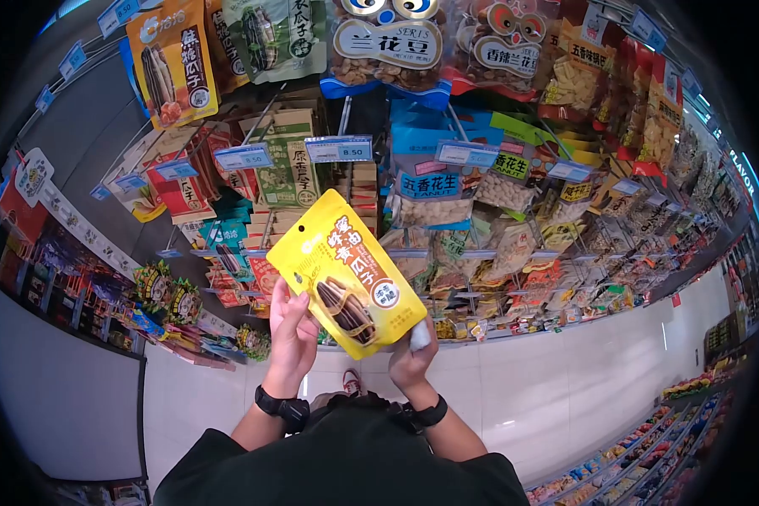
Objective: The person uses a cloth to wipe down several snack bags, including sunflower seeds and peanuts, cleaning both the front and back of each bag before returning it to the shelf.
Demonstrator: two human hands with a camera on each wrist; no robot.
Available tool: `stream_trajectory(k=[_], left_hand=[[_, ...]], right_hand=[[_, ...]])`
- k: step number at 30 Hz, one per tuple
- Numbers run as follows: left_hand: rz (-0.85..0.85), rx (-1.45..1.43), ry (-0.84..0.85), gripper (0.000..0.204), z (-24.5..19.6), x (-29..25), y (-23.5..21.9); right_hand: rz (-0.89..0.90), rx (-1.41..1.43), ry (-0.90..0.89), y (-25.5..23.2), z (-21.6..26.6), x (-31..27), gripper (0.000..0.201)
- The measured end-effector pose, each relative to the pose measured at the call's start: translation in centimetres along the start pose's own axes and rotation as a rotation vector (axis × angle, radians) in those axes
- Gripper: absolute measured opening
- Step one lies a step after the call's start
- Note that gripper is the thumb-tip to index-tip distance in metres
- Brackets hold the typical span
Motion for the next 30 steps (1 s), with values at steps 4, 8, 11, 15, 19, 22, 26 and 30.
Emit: stream_trajectory(k=[4, 8, 11, 15, 19, 22, 26, 30], left_hand=[[0.068, 0.137, -0.270, 0.050, 3.5, -0.3, -2.1], [0.042, 0.148, -0.251, 0.049, 5.0, -0.5, -2.3], [-0.018, 0.157, -0.224, 0.047, 5.4, 0.1, -3.1], [0.005, 0.087, -0.165, 0.046, 4.5, 0.6, -2.3], [-0.016, 0.087, -0.105, 0.047, 3.6, 1.4, -2.7], [-0.057, 0.165, -0.087, 0.047, 3.0, 2.3, -4.0], [0.038, 0.158, -0.010, 0.049, 2.3, 2.5, -3.0], [0.070, 0.194, -0.040, 0.057, 2.7, 2.4, -3.3]], right_hand=[[0.015, 0.088, 0.219, -1.9, -3.3, 0.6, 0.037], [-0.101, -0.039, 0.301, -0.7, -1.9, 2.3, 0.041], [-0.184, -0.011, 0.253, 0.2, 0.2, 2.4, 0.047], [0.165, -0.090, 0.196, 2.3, 0.7, 1.4, 0.054], [0.311, -0.124, 0.271, 3.6, 0.5, 0.8, 0.059], [0.362, -0.150, 0.329, 3.4, 0.3, 0.7, 0.059], [0.375, -0.174, 0.274, 4.8, 1.1, 0.6, 0.061], [0.296, -0.131, 0.222, 5.6, 1.6, 0.5, 0.063]])
Point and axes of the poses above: each hand's wrist, its own x-axis towards the middle knuckle, its own y-axis out of the palm, z = x × y, the point moved 7 cm from there along x, towards the middle knuckle, and after that the axes turned 14 degrees about -z, right-handed, at the moved point
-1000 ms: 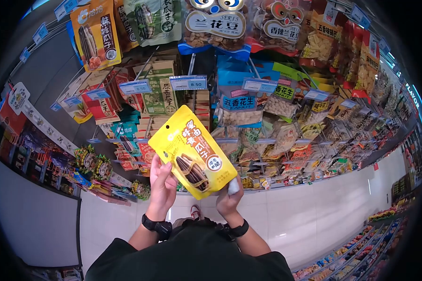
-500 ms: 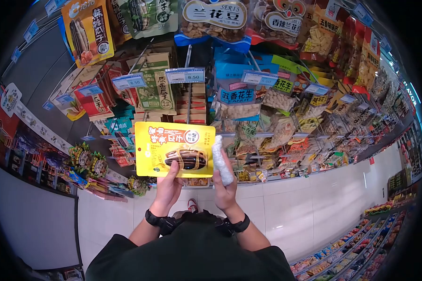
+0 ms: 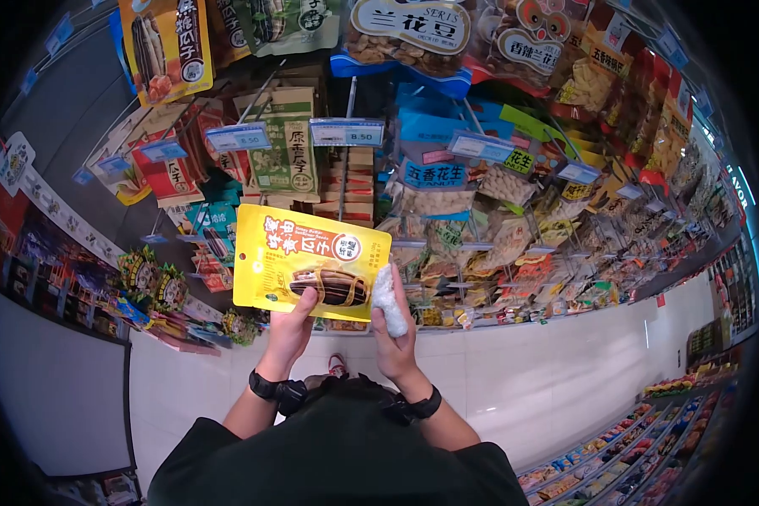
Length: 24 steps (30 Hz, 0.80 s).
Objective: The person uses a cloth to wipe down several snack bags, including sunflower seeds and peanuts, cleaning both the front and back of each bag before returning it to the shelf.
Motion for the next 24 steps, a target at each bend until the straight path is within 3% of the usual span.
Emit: stream_trajectory(k=[3, 6, 8, 9, 12, 15, 16, 18, 19, 20, 22, 24], left_hand=[[0.046, 0.132, 0.084, 0.060, -0.7, 0.5, -0.6], [0.002, 0.120, 0.179, 0.049, -2.7, 0.9, -1.3], [-0.020, 0.109, 0.209, 0.048, -3.1, 1.3, -2.1], [-0.032, 0.104, 0.231, 0.048, -3.6, 1.4, -2.3], [-0.066, 0.116, 0.258, 0.045, -4.0, 1.6, -3.0], [-0.060, 0.376, 0.280, 0.036, -3.9, 2.3, -3.6], [-0.063, 0.365, 0.282, 0.036, -4.2, 2.6, -3.7], [0.039, 0.623, 0.276, 0.033, -3.9, 2.9, -3.3], [0.081, 0.554, 0.147, 0.035, -3.2, 2.9, -3.2], [0.080, 0.549, 0.144, 0.035, -3.1, 3.1, -3.3], [0.321, 0.728, 0.431, 0.038, -3.7, 2.8, -1.5], [0.402, 0.640, 0.431, 0.040, -3.5, 2.5, -0.5]], right_hand=[[-0.035, 0.031, 0.009, -0.3, -0.4, 0.5, 0.064], [0.048, 0.058, 0.130, -0.4, -1.4, 0.8, 0.061], [0.100, 0.092, 0.343, -0.8, -3.7, 0.5, 0.053], [0.103, 0.086, 0.344, -1.0, -3.9, 0.7, 0.053], [0.183, -0.006, 0.237, -0.8, -3.6, 1.1, 0.043], [-0.053, -0.082, 0.057, -2.8, -3.7, 2.1, 0.042], [-0.046, -0.089, 0.051, -2.6, -4.0, 2.2, 0.042], [-0.295, -0.214, -0.119, -2.9, -2.1, 2.3, 0.041], [-0.301, -0.242, -0.154, -2.1, -1.3, 2.5, 0.042], [-0.298, -0.249, -0.154, -1.2, -1.0, 2.9, 0.042], [-0.171, -0.489, -0.442, 1.7, 0.7, 3.3, 0.043], [0.041, -0.765, -0.724, 4.5, 1.3, 2.3, 0.046]])
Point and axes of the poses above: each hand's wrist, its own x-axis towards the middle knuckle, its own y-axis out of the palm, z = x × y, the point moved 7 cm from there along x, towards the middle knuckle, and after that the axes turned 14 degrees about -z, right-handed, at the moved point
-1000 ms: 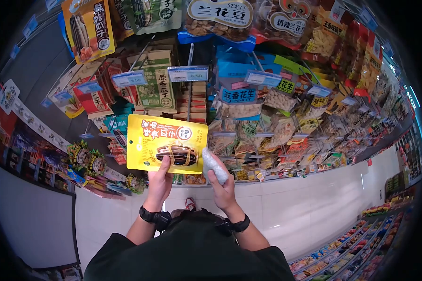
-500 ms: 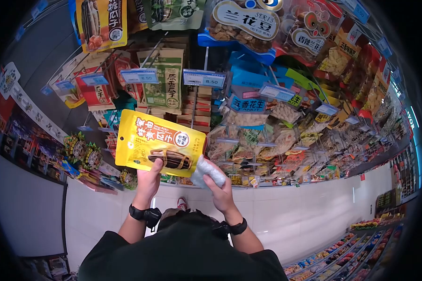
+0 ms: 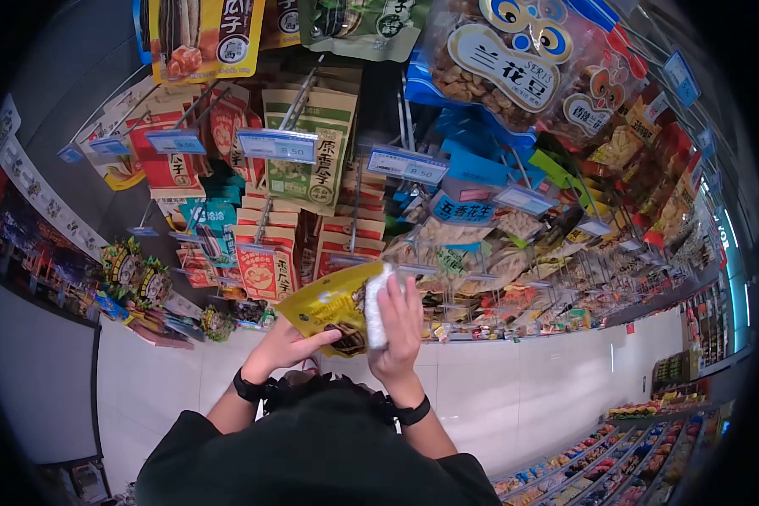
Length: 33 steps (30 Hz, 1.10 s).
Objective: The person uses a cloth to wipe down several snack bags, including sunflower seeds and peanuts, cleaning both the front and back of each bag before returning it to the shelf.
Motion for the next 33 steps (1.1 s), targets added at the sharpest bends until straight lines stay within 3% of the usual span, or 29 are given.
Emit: stream_trajectory(k=[2, 6, 8, 10, 12, 14, 16, 17, 19, 20, 22, 24, 26, 27, 30, 33], left_hand=[[0.072, 0.094, -0.058, 0.036, 1.0, -0.3, 0.0], [0.126, 0.253, -0.018, 0.029, 3.1, -0.5, -1.2], [0.154, 0.360, -0.014, 0.026, 4.6, -0.6, -1.6], [0.100, 0.275, -0.026, 0.026, 4.5, -0.6, -2.2], [0.003, 0.295, 0.074, 0.025, 5.1, -0.6, -3.0], [-0.031, 0.317, 0.153, 0.024, 5.2, 0.2, -2.9], [-0.212, 0.008, -0.252, 0.026, 5.4, 1.3, -3.7], [-0.202, -0.103, -0.351, 0.027, 5.3, 1.3, -3.7], [-0.204, -0.182, -0.336, 0.028, 3.9, 2.0, -3.7], [-0.210, -0.256, -0.329, 0.029, 3.4, 2.4, -3.7], [-0.146, -0.276, -0.343, 0.033, 3.3, 2.9, -3.8], [-0.027, -0.189, -0.331, 0.034, 3.3, 3.4, -3.0], [-0.036, -0.138, -0.311, 0.034, 3.2, 4.3, -2.4], [-0.047, -0.094, -0.293, 0.034, 3.0, 4.8, -2.0], [-0.067, -0.061, -0.288, 0.035, 2.3, 6.2, -0.7], [-0.083, -0.025, -0.278, 0.036, 1.8, 7.6, 0.7]], right_hand=[[0.048, -0.029, -0.117, 1.4, 1.9, 0.3, 0.049], [0.115, 0.087, -0.058, 4.2, 3.5, 0.4, 0.052], [0.340, 0.238, -0.148, 5.9, 5.1, -0.4, 0.054], [0.413, 0.274, -0.152, 6.5, 6.1, -0.2, 0.057], [0.489, 0.424, -0.130, 7.0, 6.4, -0.1, 0.055], [0.408, 0.408, -0.129, 6.9, 5.2, -0.4, 0.046], [0.056, 0.362, 0.047, 4.4, 1.1, -1.0, 0.037], [0.052, 0.359, 0.041, 3.7, -0.1, -1.7, 0.037], [0.033, 0.149, 0.415, 2.6, -5.0, -3.0, 0.038], [0.027, 0.151, 0.409, 3.0, -5.2, -2.6, 0.038], [-0.208, 0.294, 0.648, 2.7, -6.7, -2.8, 0.044], [-0.186, 0.401, 0.729, 2.5, -8.3, -3.9, 0.047], [0.128, 0.652, 1.020, 4.3, -9.1, -6.0, 0.045], [0.230, 0.681, 1.033, 4.5, -8.6, -5.7, 0.037], [0.304, 0.647, 0.969, 4.5, -9.5, -5.2, 0.025], [0.168, 0.604, 0.864, 3.9, -11.1, -4.0, 0.022]])
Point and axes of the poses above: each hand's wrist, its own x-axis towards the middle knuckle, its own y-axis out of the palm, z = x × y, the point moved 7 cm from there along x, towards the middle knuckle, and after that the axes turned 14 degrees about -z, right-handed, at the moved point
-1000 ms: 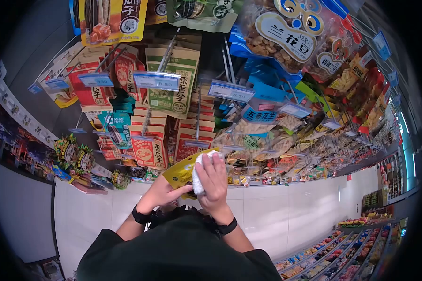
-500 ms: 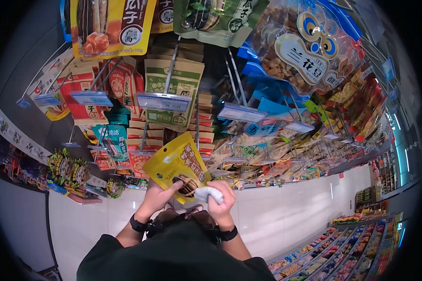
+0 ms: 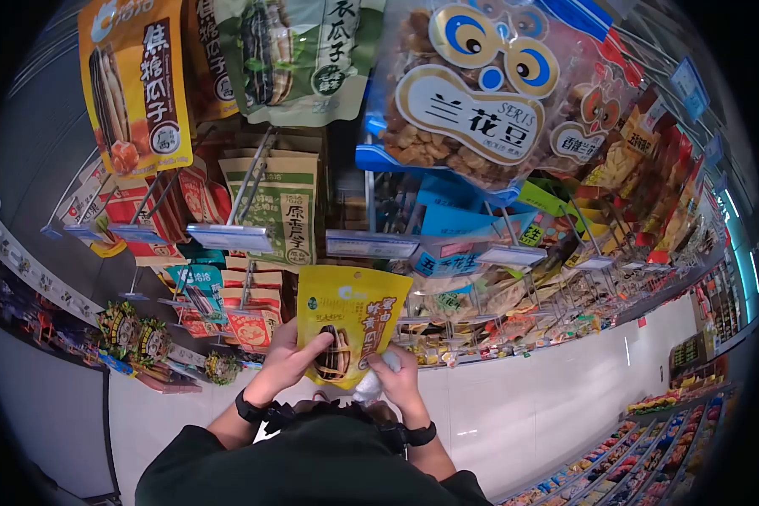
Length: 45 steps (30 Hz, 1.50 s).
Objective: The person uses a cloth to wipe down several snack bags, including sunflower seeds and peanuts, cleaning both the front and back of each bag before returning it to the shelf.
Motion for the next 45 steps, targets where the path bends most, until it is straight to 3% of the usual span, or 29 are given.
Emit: stream_trajectory(k=[6, 8, 12, 19, 21, 27, 35, 37, 39, 41, 42, 43, 45], left_hand=[[-0.030, 0.059, 0.151, 0.038, -3.0, 2.6, 2.8], [-0.100, 0.032, 0.188, 0.041, -4.5, 2.8, 3.4], [-0.082, -0.015, 0.179, 0.045, -5.2, 2.8, 4.6], [-0.270, -0.186, 0.243, 0.046, -5.8, 2.0, 4.2], [-0.377, -0.213, 0.359, 0.044, -6.5, 1.3, 3.7], [-0.446, -0.192, 0.363, 0.045, -6.5, 1.3, 2.9], [-0.452, -0.159, 0.258, 0.065, -5.7, 3.6, 3.6], [-0.527, -0.111, 0.337, 0.062, -6.2, 3.8, 4.1], [-0.558, -0.122, 0.250, 0.068, -5.7, 3.7, 4.3], [-0.651, 0.530, 0.546, 0.076, -7.6, 3.0, 4.8], [-0.655, 0.579, 0.649, 0.073, -7.6, 2.9, 5.2], [-0.650, 0.577, 0.647, 0.073, -7.2, 3.0, 5.2], [-0.442, 0.753, 0.702, 0.060, -6.5, 3.7, 6.8]], right_hand=[[-0.233, 0.111, -0.114, -2.6, 1.1, 2.4, 0.017], [-0.208, 0.149, -0.119, -3.0, 2.3, 3.1, 0.017], [-0.159, 0.153, -0.163, -3.8, 3.6, 4.5, 0.018], [0.002, 0.161, -0.238, -2.9, 6.5, 6.6, 0.018], [0.041, 0.165, -0.280, -2.4, 7.3, 7.0, 0.018], [0.113, 0.112, -0.245, -1.1, 7.2, 7.8, 0.018], [0.002, 0.220, -0.153, -0.8, 5.4, 8.5, 0.018], [-0.022, 0.181, -0.201, -0.8, 5.7, 8.7, 0.018], [-0.050, 0.145, -0.248, -0.5, 6.2, 9.0, 0.018], [-0.127, 0.083, -0.335, -0.4, 7.2, 9.6, 0.016], [-0.131, 0.080, -0.334, -0.1, 7.3, 9.9, 0.016], [-0.137, 0.053, -0.303, 0.2, 7.1, 10.3, 0.015], [-0.149, 0.025, -0.276, 0.3, 7.0, 10.8, 0.014]])
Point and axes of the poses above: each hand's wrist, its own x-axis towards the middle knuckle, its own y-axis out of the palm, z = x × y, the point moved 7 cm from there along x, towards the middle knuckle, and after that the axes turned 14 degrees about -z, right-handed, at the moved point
